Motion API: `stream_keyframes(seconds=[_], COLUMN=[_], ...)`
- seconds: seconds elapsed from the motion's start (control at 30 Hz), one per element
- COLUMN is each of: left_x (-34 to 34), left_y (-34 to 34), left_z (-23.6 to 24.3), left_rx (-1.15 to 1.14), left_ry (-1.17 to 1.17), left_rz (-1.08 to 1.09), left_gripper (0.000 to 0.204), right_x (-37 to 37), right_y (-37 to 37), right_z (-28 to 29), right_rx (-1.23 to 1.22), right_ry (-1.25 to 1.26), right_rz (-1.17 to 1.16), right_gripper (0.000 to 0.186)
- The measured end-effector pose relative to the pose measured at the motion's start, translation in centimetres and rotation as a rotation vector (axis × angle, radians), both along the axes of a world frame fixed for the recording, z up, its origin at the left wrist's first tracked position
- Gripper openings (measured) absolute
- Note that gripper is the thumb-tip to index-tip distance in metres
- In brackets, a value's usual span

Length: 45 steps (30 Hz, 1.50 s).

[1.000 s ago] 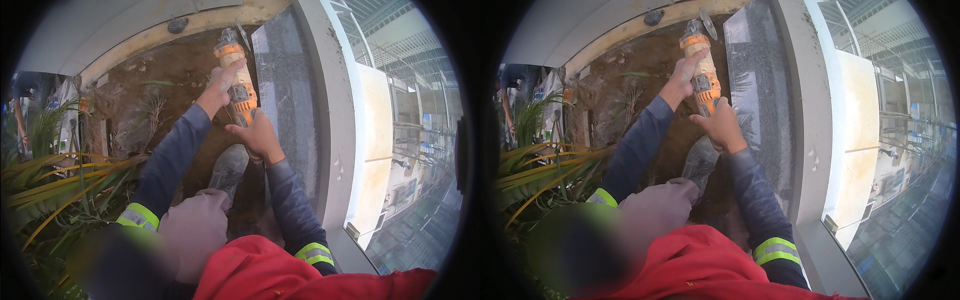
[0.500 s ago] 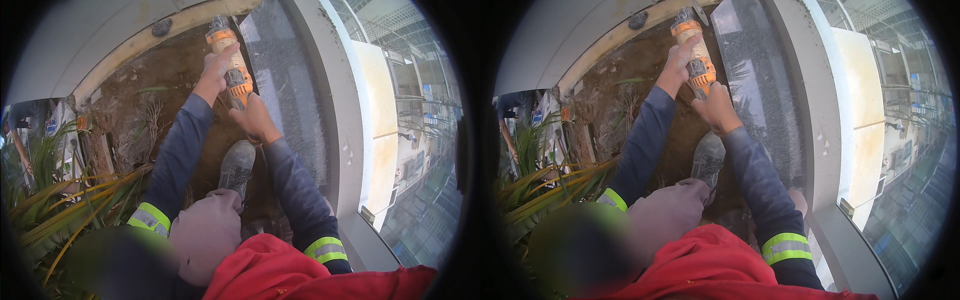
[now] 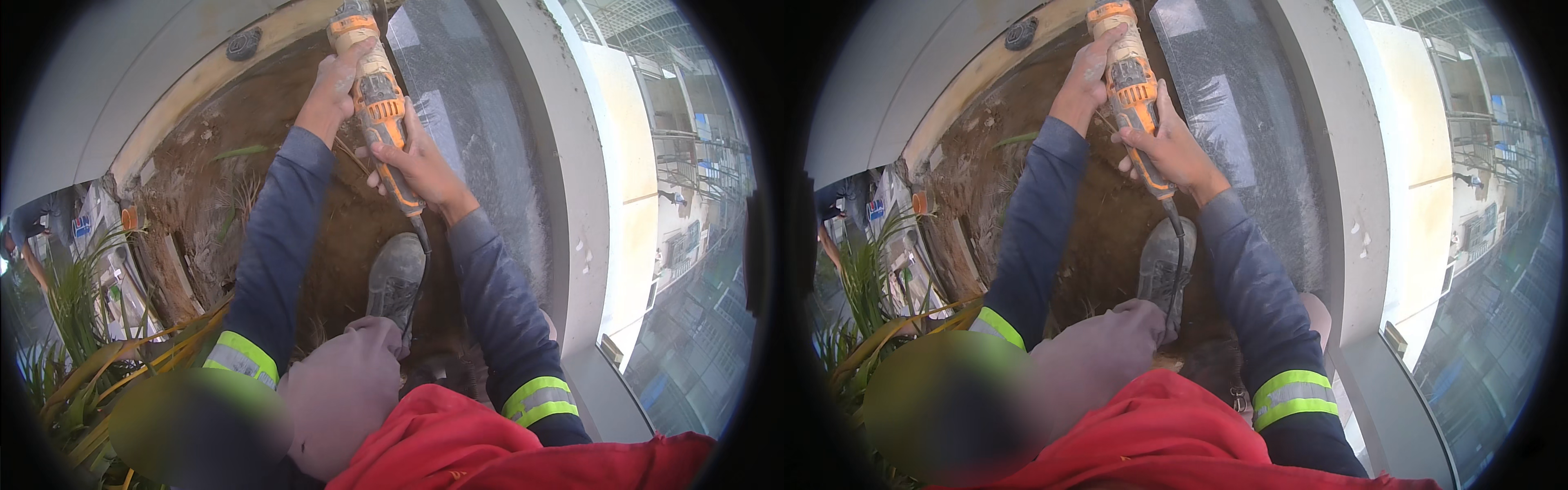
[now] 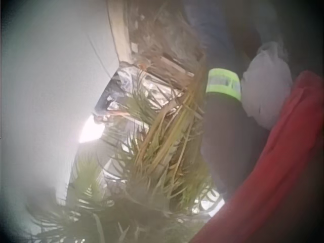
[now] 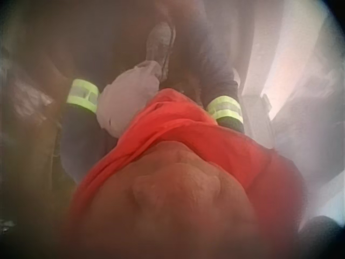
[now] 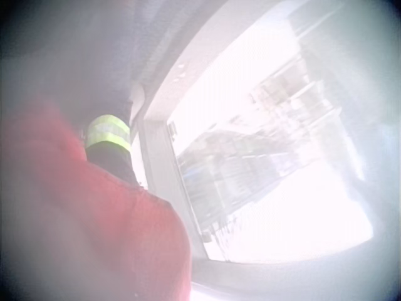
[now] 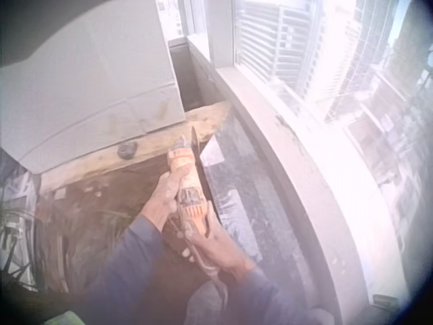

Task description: The person measures a curved stone slab with a tape measure, marks it, and uses an angle grinder to cut along the marked line. The person then lifts and positions the cut stone piece into place on the curved structure.

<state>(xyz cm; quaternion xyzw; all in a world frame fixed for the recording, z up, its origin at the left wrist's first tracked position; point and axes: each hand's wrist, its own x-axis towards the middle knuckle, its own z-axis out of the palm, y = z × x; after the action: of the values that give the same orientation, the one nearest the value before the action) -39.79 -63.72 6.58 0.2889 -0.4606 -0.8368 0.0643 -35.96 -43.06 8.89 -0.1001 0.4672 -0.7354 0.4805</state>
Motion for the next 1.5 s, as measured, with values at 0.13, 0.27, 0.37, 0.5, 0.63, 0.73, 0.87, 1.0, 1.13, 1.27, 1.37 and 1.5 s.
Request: stream_keyframes(seconds=[0.13,0.27,0.37,0.5,0.63,0.73,0.87,1.0,1.13,1.27,1.37,1.5], left_x=[-1.8,-2.5,-2.5,-2.8,-2.6,-2.5,-2.7,-2.5,-2.9,-3.1,-3.1,-3.2], left_y=[-2.5,-2.6,-1.9,-1.9,-1.5,-1.7,-1.7,-1.9,-2.2,-2.5,-2.6,-2.8], left_z=[-1.3,-2.6,-2.6,-3.4,-3.1,-3.3,-4.0,-3.6,-4.5,-5.0,-5.2,-5.5], left_rx=[0.098,0.188,0.228,0.233,0.239,0.235,0.232,0.205,0.221,0.213,0.214,0.219], left_ry=[0.096,0.217,0.236,0.216,0.142,0.147,0.143,0.150,0.152,0.141,0.138,0.136], left_rz=[-0.075,-0.112,-0.091,-0.011,-0.016,-0.021,0.004,-0.039,-0.032,-0.045,-0.043,-0.041], left_gripper=[0.037,0.039,0.040,0.042,0.044,0.044,0.044,0.042,0.041,0.042,0.043,0.043], right_x=[-1.5,-2.0,-2.4,-2.7,-3.3,-3.2,-3.1,-3.2,-3.1,-3.1,-3.2,-3.2], right_y=[-1.4,-2.7,-2.8,-3.1,-2.9,-3.0,-3.2,-3.1,-3.4,-3.5,-3.5,-3.6], right_z=[1.0,1.3,1.4,1.7,1.8,1.5,1.1,1.2,1.3,0.9,0.8,0.6], right_rx=[0.009,0.056,0.085,0.140,0.159,0.167,0.150,0.157,0.149,0.147,0.139,0.137], right_ry=[0.092,0.210,0.238,0.262,0.260,0.236,0.219,0.200,0.183,0.193,0.190,0.192], right_rz=[-0.046,-0.097,-0.101,-0.085,-0.074,-0.090,-0.092,-0.091,-0.107,-0.108,-0.109,-0.119], right_gripper=[0.101,0.107,0.109,0.110,0.110,0.110,0.109,0.108,0.108,0.107,0.107,0.107])
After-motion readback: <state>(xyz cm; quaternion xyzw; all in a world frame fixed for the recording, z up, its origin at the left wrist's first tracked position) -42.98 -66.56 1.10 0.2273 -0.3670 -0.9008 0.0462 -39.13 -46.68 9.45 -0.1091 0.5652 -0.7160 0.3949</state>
